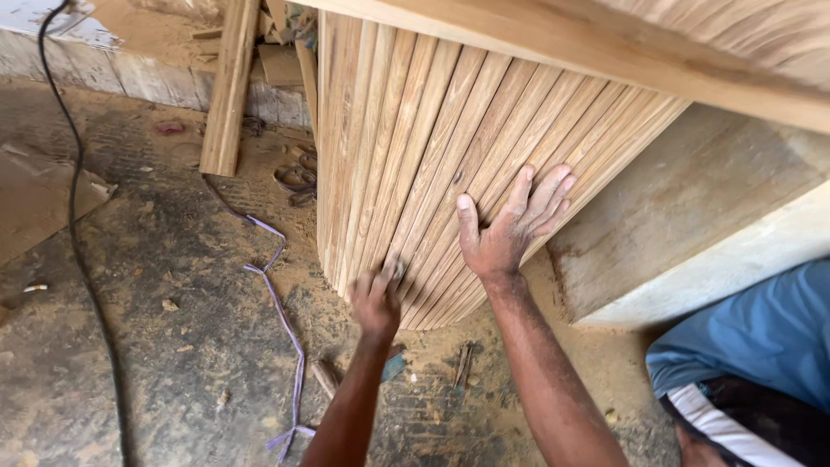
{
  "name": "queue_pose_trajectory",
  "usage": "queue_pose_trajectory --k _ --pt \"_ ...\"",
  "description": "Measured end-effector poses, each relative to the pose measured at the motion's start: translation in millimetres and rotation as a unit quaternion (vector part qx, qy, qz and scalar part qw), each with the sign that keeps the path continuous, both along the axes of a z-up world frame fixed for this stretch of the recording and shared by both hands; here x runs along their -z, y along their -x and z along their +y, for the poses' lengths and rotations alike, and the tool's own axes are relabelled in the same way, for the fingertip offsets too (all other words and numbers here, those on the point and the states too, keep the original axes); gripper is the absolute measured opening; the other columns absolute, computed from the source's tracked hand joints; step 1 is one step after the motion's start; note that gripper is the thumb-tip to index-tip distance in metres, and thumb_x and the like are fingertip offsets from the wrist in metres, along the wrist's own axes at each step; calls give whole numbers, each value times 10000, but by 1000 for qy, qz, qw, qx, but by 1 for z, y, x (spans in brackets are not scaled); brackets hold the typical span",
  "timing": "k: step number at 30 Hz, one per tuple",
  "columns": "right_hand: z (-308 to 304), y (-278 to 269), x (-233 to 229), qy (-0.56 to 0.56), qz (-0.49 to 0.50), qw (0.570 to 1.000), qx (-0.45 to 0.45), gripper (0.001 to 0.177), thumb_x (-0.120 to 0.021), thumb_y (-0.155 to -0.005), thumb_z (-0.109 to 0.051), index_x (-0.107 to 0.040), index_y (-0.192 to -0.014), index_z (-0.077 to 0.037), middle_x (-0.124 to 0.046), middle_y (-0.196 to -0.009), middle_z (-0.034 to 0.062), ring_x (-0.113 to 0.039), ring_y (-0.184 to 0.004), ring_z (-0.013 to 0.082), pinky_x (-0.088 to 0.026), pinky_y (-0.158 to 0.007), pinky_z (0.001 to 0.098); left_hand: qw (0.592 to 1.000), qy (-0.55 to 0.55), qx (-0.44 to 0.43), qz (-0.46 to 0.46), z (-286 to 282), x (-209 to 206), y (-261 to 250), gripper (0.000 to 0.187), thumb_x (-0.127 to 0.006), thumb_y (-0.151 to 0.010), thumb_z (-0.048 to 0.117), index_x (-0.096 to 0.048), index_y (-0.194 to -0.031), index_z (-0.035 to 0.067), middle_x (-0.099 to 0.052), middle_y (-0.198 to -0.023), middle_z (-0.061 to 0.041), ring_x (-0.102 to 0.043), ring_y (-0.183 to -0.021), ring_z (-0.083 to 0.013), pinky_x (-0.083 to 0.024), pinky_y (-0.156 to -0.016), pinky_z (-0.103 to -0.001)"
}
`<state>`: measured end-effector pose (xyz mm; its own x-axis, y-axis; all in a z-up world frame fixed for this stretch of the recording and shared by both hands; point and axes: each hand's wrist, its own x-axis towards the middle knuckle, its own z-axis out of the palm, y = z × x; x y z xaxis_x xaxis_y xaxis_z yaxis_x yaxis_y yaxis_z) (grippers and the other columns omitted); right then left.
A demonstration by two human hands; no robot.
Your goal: The person sands the vertical, fluted surface of a wooden table leg using a sanding block. They hold the leg with one hand while moving the sanding block up and down with the other. The person briefly pauses to inspect the sanding block before resuming the sanding process.
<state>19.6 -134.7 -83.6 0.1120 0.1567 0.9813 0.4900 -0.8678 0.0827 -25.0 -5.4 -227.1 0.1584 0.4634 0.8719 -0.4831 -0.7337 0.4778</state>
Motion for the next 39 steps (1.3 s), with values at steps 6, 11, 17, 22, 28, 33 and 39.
queue_pose_trajectory --k 6,11,17,22,28,33,39 --pt "-5 -5 0 -15 14 1000 -5 789 -535 -942 -522 -261 -1474 -8 -105 -1503 328 -54 -1395 495 -33 -1066 606 1000 -1 -13 17 -1 -34 -34 219 -657 -860 149 -704 -1070 189 -543 -774 8 -585 -705 -181 -390 -710 -299" --pt "-4 -4 0 -4 16 1000 -1 773 -531 -942 -505 -274 -1462 5 -125 -1487 344 -65 -1387 506 -43 -1055 620 993 -58 4 -98 2 -155 -26 215 -662 -868 113 -688 -1073 171 -527 -799 -7 -577 -738 -198 -381 -731 -311" --pt "-7 1 4 23 17 1000 6 789 -524 -954 -530 -264 -1473 5 -108 -1494 341 -45 -1389 505 -41 -1067 614 997 -27 27 -60 1 4 5 254 -651 -846 59 -711 -1080 138 -561 -772 1 -533 -633 -172 -358 -657 -300" --pt "-6 -4 -1 8 26 1000 -14 828 -536 -954 -558 -225 -1491 -10 -42 -1516 317 15 -1410 469 27 -1094 557 992 16 -37 118 8 70 9 95 -626 -858 91 -688 -919 128 -516 -698 -13 -564 -590 -263 -418 -578 -354" --pt "-10 -6 5 22 40 999 9 821 -530 -956 -568 -224 -1492 -27 -57 -1511 323 -7 -1406 480 33 -1078 571 997 -19 25 -69 23 -102 -26 162 -654 -881 131 -710 -1032 151 -557 -801 -19 -604 -723 -218 -445 -712 -319" --pt "-9 -6 9 27 47 998 14 845 -528 -950 -586 -220 -1488 -12 -38 -1507 333 1 -1407 486 19 -1091 581 996 38 51 -65 11 -39 -22 193 -659 -861 83 -724 -1031 150 -573 -807 -28 -591 -709 -239 -480 -692 -321" --pt "-7 -7 3 33 52 998 -3 847 -523 -965 -585 -182 -1516 -39 6 -1520 319 47 -1410 471 49 -1091 575 986 158 37 -39 -4 26 -32 180 -625 -875 44 -713 -1029 71 -564 -759 -95 -581 -665 -288 -484 -637 -351"
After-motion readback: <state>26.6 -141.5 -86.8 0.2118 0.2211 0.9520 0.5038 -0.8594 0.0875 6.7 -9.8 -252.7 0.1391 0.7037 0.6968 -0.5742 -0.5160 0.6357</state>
